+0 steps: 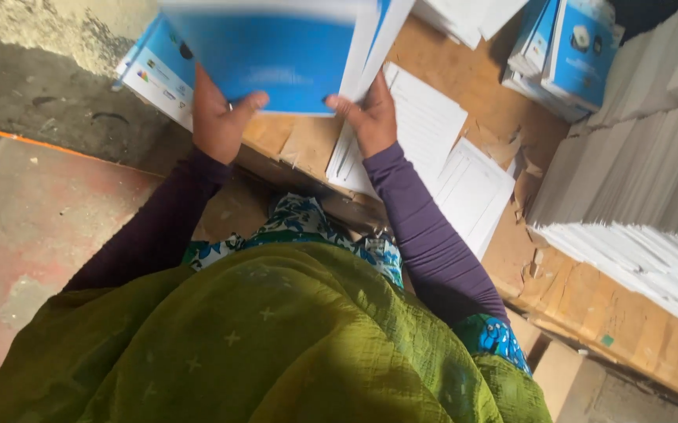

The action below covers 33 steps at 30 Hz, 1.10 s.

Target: The person repeatedly picks up a blue cover sheet and a stack of white inner pages, aligns them, and places the assembled booklet on a growing pile. The person continues this process throughout the clip, handling multiple booklets one at a time.

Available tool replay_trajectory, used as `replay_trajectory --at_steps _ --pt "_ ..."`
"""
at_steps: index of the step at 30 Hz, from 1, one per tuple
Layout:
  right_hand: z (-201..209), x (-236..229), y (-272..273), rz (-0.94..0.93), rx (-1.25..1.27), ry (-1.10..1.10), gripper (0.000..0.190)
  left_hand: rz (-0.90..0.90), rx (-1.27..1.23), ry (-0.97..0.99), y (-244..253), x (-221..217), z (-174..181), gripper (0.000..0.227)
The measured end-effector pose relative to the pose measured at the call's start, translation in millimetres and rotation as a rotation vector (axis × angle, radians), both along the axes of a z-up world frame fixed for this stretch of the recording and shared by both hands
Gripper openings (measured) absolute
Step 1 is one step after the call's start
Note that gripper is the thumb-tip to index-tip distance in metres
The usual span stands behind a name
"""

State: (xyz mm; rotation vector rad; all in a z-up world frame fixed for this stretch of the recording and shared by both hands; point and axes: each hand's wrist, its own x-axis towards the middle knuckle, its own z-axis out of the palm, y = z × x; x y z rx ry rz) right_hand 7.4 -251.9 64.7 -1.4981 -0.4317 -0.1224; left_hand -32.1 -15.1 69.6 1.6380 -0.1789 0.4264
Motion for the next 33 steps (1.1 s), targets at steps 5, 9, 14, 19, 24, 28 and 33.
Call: replay_trajectory --at_steps 5,9,14,19,24,28,33 --pt "-43.7 4.7 4.0 0.038 -0.076 0.074 0.089 0.039 0.088 0.114 -0.1 -7.2 -19.7 0.104" --pt "-40.2 11.2 3.6 0.1 0.014 0.019 0.097 -0.085 0.004 -0.166 -3.7 -0.4 12.1 0.094" --pt "-54.5 10.0 30.9 -0.033 0.083 0.117 0.07 0.138 -0.048 0.042 -26.2 2.1 -35.0 0.115" --pt "-70.4 16.7 0.6 -0.104 0.028 0.12 0.102 0.176 0.017 0.05 -22.2 -7.4 -31.2 0.108" --pt "-50.7 7.2 22.8 -0.076 0.061 0.122 0.095 0.244 -0.084 0.122 -42.2 -11.2 -3.4 0.095" --pt "-45.0 10.5 8.6 -0.071 0.066 0.152 0.093 0.241 -0.022 0.129 -28.9 -11.3 -6.3 0.091" --pt "-79.5 14.9 20.8 -0.092 0.01 0.194 0.088 0.269 0.107 0.466 -34.4 -18.1 -13.2 0.1"
